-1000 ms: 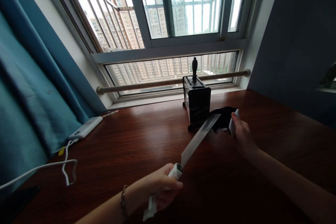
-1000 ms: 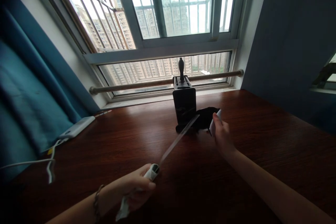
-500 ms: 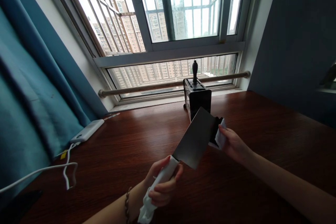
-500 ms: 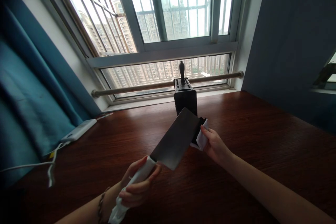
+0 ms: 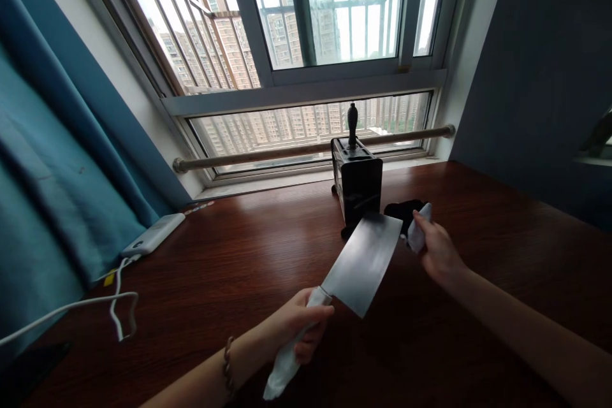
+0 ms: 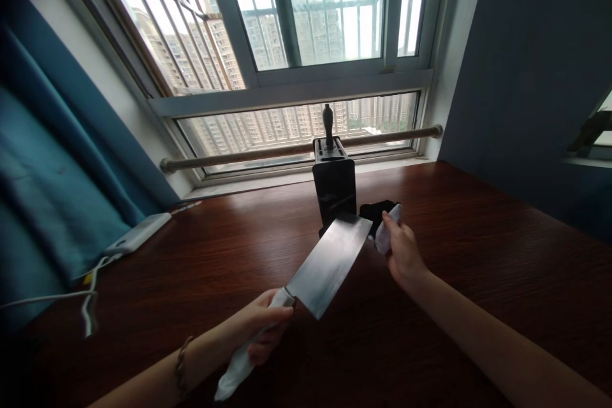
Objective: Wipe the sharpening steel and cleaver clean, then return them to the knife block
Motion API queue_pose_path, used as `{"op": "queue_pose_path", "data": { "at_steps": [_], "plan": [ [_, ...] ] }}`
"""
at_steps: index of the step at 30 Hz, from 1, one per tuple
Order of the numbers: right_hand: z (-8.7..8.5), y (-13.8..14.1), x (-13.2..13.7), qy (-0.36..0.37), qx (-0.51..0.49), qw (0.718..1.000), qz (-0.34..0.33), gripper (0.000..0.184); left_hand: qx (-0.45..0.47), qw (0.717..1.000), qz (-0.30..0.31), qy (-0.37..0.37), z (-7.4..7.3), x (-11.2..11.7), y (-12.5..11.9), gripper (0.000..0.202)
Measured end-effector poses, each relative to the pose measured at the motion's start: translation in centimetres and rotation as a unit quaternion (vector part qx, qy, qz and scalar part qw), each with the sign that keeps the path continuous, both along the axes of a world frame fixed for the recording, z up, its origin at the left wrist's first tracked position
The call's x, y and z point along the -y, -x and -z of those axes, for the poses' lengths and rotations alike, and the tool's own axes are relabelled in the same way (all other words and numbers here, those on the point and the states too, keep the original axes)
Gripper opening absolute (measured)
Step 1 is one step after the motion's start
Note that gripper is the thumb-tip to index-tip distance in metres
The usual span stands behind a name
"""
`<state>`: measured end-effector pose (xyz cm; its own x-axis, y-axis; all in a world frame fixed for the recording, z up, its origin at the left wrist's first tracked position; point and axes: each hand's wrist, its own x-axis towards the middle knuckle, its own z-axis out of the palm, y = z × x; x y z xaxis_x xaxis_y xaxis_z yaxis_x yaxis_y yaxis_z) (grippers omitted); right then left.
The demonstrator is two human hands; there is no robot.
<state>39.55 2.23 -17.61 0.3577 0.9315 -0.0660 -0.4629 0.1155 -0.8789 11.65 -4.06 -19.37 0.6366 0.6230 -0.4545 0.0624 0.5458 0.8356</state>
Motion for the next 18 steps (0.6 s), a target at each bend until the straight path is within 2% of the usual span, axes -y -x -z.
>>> {"op": "queue_pose_path", "data": {
  "at_steps": [2, 3, 4, 6, 8, 10, 12, 14, 18],
  "plan": [
    [-0.4, -0.5, 0.3, -0.036, 0.109, 0.990, 0.079, 0.029, 0.001, 1.000, 0.008, -0.013, 0.2, 0.1, -0.1, 0.033],
    [-0.7, -0.6, 0.6, -0.078, 0.211, 0.968, 0.109, 0.029, 0.007, 1.000, 0.013, -0.018, 0.5, 0.1, -0.1, 0.035],
    [-1.0, -0.7, 1.0, -0.138, 0.330, 0.925, 0.127, 0.027, 0.013, 1.000, 0.014, -0.023, 0.8, 0.1, -0.1, 0.037],
    [-1.3, -0.4, 2.0, -0.279, 0.533, 0.792, 0.100, 0.019, 0.021, 0.999, 0.005, -0.031, 1.3, 0.2, -0.1, 0.039],
    [-1.2, 0.3, 3.1, -0.372, 0.639, 0.673, 0.035, 0.025, 0.019, 0.999, -0.018, -0.037, 1.6, 0.5, -0.2, 0.038],
    [-0.6, 1.4, 4.3, -0.389, 0.699, 0.600, -0.024, 0.037, 0.012, 0.998, -0.037, -0.044, 1.5, 0.7, -0.4, 0.037],
    [0.1, 2.6, 5.4, -0.387, 0.732, 0.556, -0.072, 0.043, 0.005, 0.997, -0.050, -0.050, 1.2, 1.0, -0.6, 0.034],
    [0.5, 3.6, 6.6, -0.400, 0.738, 0.525, -0.140, 0.044, 0.001, 0.997, -0.058, -0.055, 0.9, 1.1, -0.9, 0.032],
    [0.4, 4.7, 8.3, -0.439, 0.715, 0.463, -0.288, 0.054, -0.020, 0.995, -0.068, -0.069, 0.8, 1.2, -1.2, 0.028]
  ]
}}
